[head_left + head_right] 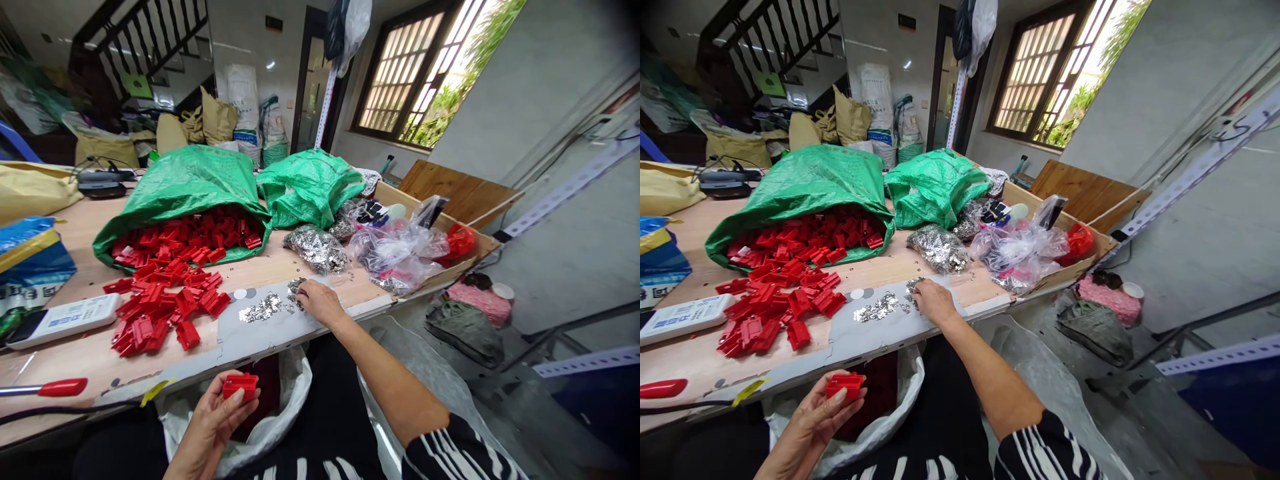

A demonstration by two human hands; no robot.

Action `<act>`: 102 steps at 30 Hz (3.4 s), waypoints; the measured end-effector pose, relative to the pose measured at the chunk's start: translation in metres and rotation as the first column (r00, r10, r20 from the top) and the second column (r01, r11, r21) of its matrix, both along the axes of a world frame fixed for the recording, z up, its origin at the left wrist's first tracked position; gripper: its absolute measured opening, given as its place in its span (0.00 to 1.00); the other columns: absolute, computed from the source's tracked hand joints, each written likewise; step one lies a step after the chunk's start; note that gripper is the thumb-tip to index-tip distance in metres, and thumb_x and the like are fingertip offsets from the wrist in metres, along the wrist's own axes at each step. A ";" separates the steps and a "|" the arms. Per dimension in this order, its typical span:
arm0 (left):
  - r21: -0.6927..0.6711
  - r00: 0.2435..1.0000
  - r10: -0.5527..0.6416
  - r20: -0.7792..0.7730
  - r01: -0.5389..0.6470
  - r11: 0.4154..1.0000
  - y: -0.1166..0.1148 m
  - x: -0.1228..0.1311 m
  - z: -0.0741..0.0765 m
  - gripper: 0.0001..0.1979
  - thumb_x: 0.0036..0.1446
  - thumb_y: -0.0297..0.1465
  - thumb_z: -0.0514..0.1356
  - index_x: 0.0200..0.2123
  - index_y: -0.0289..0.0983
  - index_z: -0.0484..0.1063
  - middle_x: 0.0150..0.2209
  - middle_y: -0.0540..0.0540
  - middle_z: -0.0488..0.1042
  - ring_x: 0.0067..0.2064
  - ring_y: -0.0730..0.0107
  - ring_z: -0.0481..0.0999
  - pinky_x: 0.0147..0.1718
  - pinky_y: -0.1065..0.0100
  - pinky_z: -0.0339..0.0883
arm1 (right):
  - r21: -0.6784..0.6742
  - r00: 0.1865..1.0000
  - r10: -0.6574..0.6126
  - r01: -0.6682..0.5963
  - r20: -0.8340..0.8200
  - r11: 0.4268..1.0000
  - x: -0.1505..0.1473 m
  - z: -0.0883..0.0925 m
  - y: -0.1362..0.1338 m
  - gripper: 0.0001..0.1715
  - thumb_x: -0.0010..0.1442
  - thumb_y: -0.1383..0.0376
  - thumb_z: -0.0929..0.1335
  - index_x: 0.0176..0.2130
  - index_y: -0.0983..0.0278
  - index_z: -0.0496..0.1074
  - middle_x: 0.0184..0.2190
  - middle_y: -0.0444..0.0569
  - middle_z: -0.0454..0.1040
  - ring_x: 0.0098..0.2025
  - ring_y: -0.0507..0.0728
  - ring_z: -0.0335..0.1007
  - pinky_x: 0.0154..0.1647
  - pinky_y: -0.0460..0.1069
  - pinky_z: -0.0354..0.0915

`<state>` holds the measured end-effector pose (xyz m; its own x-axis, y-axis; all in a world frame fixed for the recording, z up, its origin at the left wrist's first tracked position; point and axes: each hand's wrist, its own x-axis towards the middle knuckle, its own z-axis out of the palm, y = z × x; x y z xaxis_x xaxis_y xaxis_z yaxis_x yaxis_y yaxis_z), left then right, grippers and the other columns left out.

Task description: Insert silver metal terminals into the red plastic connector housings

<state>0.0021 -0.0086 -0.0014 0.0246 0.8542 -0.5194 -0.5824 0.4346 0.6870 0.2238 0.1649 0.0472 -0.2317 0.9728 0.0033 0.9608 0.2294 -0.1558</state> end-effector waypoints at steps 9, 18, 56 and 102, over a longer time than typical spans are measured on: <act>0.012 1.000 0.002 -0.012 -0.002 1.000 0.000 0.004 -0.001 0.23 0.38 0.35 0.73 0.39 0.37 0.72 0.37 0.43 0.80 0.40 0.58 0.81 0.42 0.63 0.75 | -0.002 1.000 -0.017 0.017 -0.004 1.000 0.006 -0.002 -0.003 0.11 0.64 0.62 0.62 0.41 0.60 0.73 0.42 0.48 0.74 0.43 0.56 0.70 0.39 0.47 0.60; 0.010 1.000 0.020 -0.018 -0.020 1.000 0.002 0.008 0.000 0.24 0.35 0.35 0.74 0.38 0.37 0.72 0.36 0.43 0.80 0.38 0.57 0.81 0.39 0.63 0.76 | -0.021 0.999 0.000 -0.001 -0.042 1.000 -0.003 -0.004 -0.005 0.12 0.64 0.62 0.62 0.46 0.58 0.70 0.45 0.48 0.72 0.47 0.56 0.68 0.43 0.48 0.60; -0.011 1.000 0.012 0.023 -0.011 1.000 0.002 0.002 -0.014 0.24 0.35 0.33 0.74 0.38 0.37 0.71 0.36 0.42 0.81 0.39 0.56 0.81 0.41 0.63 0.75 | 0.121 0.986 0.085 -0.068 -0.142 0.990 0.015 -0.013 -0.033 0.11 0.65 0.65 0.62 0.45 0.60 0.70 0.44 0.46 0.74 0.45 0.54 0.71 0.45 0.46 0.63; 0.032 0.999 0.051 -0.004 -0.051 0.998 -0.002 -0.001 -0.010 0.25 0.35 0.33 0.74 0.38 0.36 0.72 0.36 0.41 0.81 0.41 0.54 0.81 0.41 0.63 0.76 | -0.013 0.998 0.015 -0.016 -0.056 1.000 -0.013 0.002 -0.001 0.10 0.60 0.64 0.64 0.39 0.60 0.75 0.43 0.50 0.75 0.43 0.59 0.72 0.44 0.51 0.63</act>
<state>0.0012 -0.0110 -0.0117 -0.0219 0.8705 -0.4916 -0.5996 0.3821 0.7032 0.2113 0.1635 0.0494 -0.2465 0.9691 0.0032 0.9469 0.2416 -0.2124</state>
